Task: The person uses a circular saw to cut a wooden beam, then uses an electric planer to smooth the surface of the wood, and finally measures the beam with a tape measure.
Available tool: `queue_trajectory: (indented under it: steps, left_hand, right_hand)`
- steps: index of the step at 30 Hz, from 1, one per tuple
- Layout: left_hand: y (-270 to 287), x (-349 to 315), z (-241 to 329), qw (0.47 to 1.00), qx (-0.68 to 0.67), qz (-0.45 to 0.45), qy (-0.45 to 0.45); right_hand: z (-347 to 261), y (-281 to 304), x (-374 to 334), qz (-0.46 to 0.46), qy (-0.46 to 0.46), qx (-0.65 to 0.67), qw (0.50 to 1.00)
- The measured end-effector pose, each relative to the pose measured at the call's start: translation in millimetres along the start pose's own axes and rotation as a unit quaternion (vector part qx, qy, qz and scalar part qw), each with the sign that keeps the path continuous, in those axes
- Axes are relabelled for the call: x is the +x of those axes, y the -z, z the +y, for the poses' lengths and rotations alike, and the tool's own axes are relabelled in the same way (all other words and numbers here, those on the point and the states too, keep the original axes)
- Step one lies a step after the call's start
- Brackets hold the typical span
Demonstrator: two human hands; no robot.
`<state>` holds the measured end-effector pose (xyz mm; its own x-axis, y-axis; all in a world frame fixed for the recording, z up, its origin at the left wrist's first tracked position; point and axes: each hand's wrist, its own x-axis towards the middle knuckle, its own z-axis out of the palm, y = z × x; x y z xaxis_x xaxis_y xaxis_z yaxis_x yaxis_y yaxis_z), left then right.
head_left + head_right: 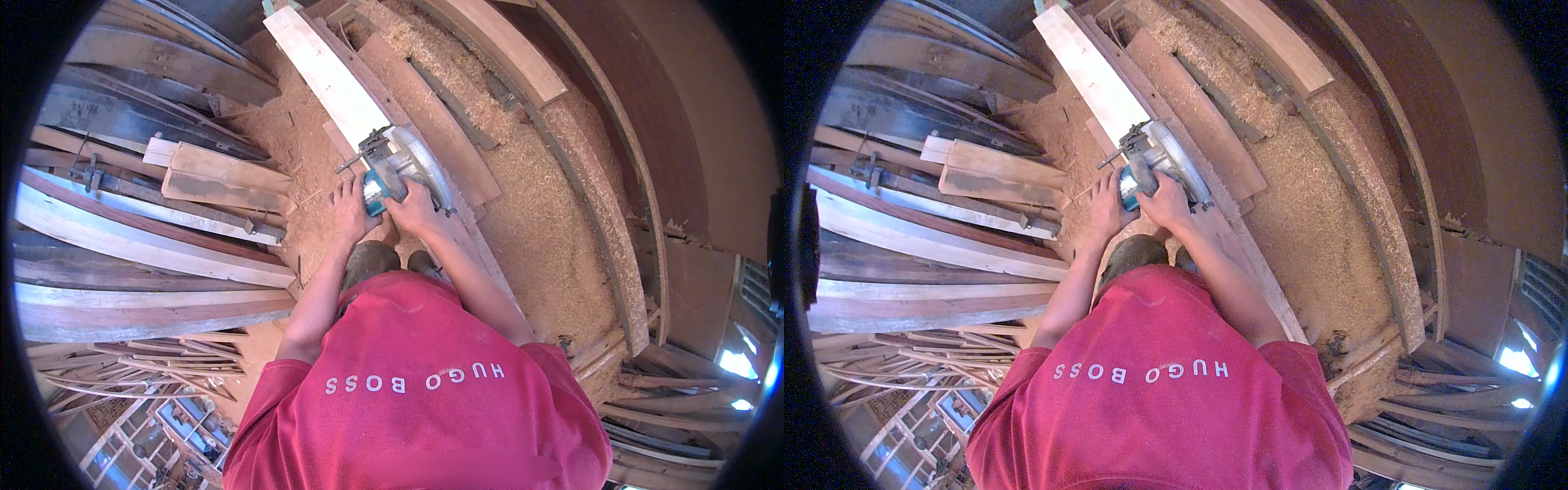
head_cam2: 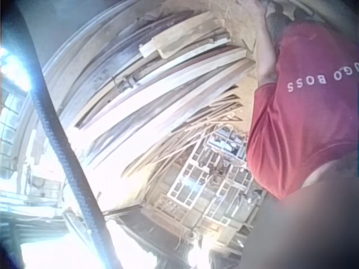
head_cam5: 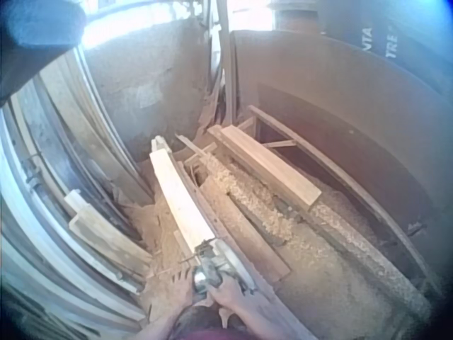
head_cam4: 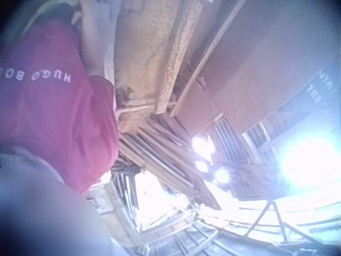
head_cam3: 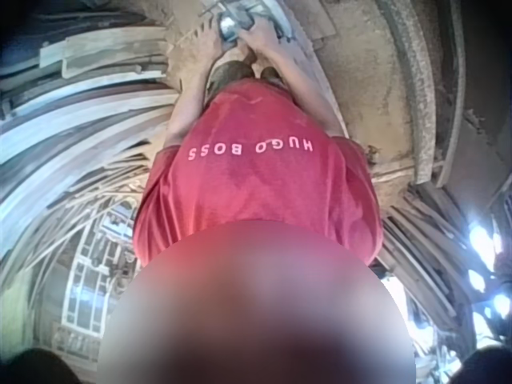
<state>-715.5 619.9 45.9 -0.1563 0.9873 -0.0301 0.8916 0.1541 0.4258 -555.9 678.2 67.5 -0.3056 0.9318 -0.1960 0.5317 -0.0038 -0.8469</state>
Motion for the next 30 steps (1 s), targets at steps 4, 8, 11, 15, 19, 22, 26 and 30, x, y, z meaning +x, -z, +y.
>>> queue_trajectory:
  steps: [4,8,11,15,19,22,26,30]
  left_hand:
    - [0.8,10.4,-2.5,1.0,0.001,0.003,0.001]
    - [1.9,14.3,-7.9,0.999,0.018,-0.033,0.033]
    - [1.5,17.7,-11.0,0.999,0.022,-0.018,0.021]
    - [4.6,23.3,-12.8,0.999,0.027,-0.015,0.014]
    - [7.0,27.4,-14.7,1.0,0.008,-0.01,0.01]
    - [10.2,31.4,-16.1,1.0,0.012,-0.016,0.012]
    - [9.9,34.6,-15.7,1.0,0.012,-0.012,0.011]
    - [7.7,37.6,-19.5,1.0,0.022,-0.007,0.002]
  right_hand:
    - [1.8,-2.0,12.1,-0.005,0.01,0.004,1.0]
    - [-8.1,-2.0,13.7,0.008,0.013,-0.002,1.0]
    - [-10.9,-1.7,19.6,-0.004,0.017,0.01,1.0]
    - [-16.7,-1.3,24.9,0.001,0.01,0.013,1.0]
    - [-15.1,-4.1,30.9,0.006,0.019,0.018,1.0]
    - [-20.4,-4.7,34.8,0.001,0.013,0.021,1.0]
    - [-16.7,-6.3,38.8,0.008,0.011,0.014,1.0]
    - [-18.3,-6.8,42.8,0.004,0.016,0.019,1.0]
